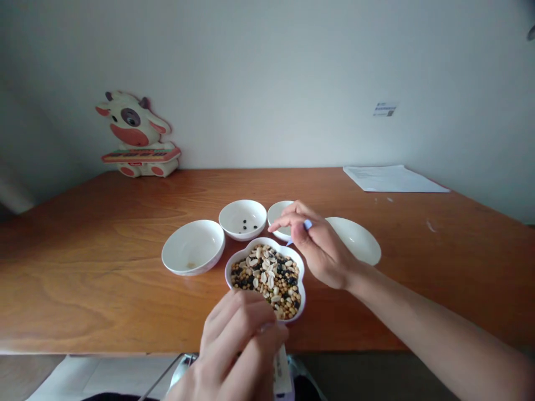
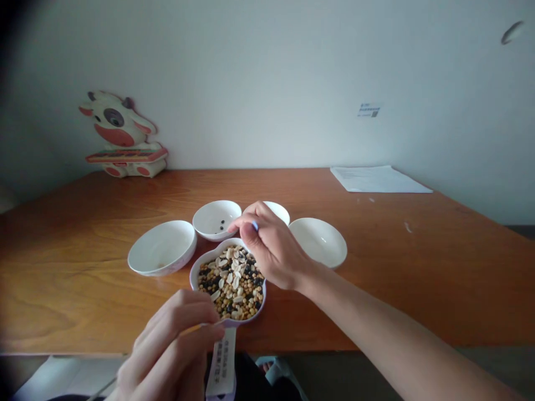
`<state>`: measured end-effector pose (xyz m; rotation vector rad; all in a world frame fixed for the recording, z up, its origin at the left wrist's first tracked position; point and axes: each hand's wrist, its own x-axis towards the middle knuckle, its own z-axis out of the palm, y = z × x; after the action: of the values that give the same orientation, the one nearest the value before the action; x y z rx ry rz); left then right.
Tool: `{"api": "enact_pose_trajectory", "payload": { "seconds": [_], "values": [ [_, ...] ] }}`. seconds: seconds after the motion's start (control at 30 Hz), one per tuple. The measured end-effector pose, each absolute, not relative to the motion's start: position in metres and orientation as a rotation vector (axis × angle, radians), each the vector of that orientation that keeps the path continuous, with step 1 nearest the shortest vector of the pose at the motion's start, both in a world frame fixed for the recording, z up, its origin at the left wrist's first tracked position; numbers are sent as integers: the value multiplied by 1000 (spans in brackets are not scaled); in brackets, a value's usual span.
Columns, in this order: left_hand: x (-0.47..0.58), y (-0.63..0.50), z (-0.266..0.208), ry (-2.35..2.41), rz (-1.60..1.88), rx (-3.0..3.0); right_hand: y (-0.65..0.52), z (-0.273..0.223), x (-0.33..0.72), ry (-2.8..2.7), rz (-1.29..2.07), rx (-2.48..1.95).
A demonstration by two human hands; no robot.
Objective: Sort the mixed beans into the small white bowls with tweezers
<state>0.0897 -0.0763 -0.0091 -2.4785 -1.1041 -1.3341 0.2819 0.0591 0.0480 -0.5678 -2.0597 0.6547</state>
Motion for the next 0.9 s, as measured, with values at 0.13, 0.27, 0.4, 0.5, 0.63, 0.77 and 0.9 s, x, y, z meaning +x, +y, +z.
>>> {"api": "enact_pose_trajectory", "payload": {
  "seconds": [0.13,0.27,0.4,0.5,0.63,0.77,0.9],
  "values": [
    [95,-53,-4,-1156,-1396,-2529,66,31,283,-2154,648,-388],
    [92,-51,-4,-1252,-1394,-2487,64,24,288,-2165,731,-375],
    [91,-50,-13,-1310,-1316,-2567,62,20,285,-2246,752,-360],
    [91,-48,-20,-1336,-1280,-2585,61,18,280,-2320,756,-352],
    [91,-48,-23,-1333,-1296,-2572,61,17,278,-2313,739,-356],
    [91,-49,-22,-1338,-1317,-2548,60,18,279,-2215,723,-348],
    [93,-47,-21,-1334,-1350,-2558,58,17,280,-2123,658,-358]
  ]
}}
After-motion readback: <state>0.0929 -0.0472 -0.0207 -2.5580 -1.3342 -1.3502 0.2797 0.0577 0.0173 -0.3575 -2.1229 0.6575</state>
